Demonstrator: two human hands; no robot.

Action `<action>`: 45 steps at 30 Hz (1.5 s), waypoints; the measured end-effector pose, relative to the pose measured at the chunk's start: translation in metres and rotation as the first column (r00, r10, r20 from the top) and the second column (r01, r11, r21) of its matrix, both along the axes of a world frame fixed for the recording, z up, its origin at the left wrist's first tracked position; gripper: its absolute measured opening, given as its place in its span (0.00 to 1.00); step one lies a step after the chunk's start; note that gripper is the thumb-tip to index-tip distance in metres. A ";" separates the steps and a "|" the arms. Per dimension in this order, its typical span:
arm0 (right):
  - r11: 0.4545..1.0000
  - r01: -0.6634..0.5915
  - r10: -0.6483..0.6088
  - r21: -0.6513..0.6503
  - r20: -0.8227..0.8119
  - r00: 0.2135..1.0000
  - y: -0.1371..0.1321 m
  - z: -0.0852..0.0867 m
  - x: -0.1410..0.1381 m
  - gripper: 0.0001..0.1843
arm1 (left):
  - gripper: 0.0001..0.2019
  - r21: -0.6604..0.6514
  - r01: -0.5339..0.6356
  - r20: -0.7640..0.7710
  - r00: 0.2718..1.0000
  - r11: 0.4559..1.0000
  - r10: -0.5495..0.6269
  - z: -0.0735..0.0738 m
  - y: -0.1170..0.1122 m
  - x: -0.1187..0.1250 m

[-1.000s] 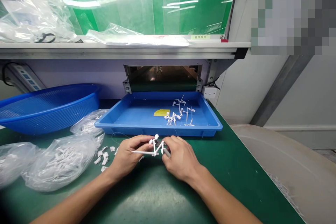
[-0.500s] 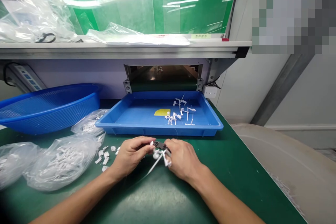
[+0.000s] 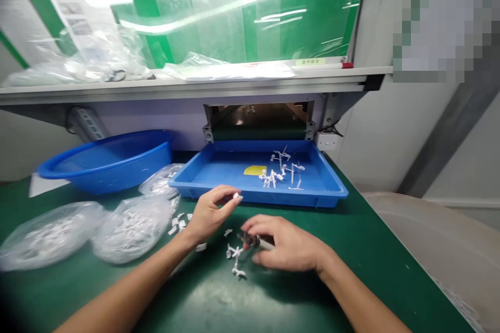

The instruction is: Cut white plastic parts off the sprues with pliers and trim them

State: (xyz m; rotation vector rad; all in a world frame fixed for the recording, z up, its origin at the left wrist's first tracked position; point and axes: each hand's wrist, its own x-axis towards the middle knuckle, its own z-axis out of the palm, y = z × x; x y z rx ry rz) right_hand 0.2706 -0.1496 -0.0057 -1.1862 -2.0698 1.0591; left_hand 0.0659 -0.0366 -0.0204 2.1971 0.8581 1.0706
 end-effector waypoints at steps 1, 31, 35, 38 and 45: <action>0.999 -0.053 0.053 -0.006 0.019 0.998 -0.002 -0.003 -0.005 0.14 | 0.09 0.045 -0.026 -0.002 1.000 0.999 0.026 0.011 0.002 -0.008; 0.946 0.285 -0.316 -0.157 -0.233 0.920 0.013 -0.018 0.000 0.19 | 0.14 -0.240 0.000 -0.353 0.931 0.971 -0.088 0.021 -0.023 -0.013; 0.951 0.253 -0.303 -0.180 -0.366 0.880 0.015 -0.019 0.002 0.20 | 0.13 -0.556 -0.009 -0.041 0.999 0.831 -0.016 -0.007 -0.014 -0.009; 0.891 0.434 -0.453 -0.137 -0.348 0.821 0.019 -0.029 0.000 0.18 | 0.12 -0.820 0.189 0.306 0.942 0.541 0.136 -0.021 -0.012 -0.006; 0.847 0.471 -0.500 0.246 0.070 0.863 0.020 -0.046 -0.011 0.13 | 0.12 -0.831 0.431 0.538 0.783 0.351 0.312 -0.023 -0.023 -0.001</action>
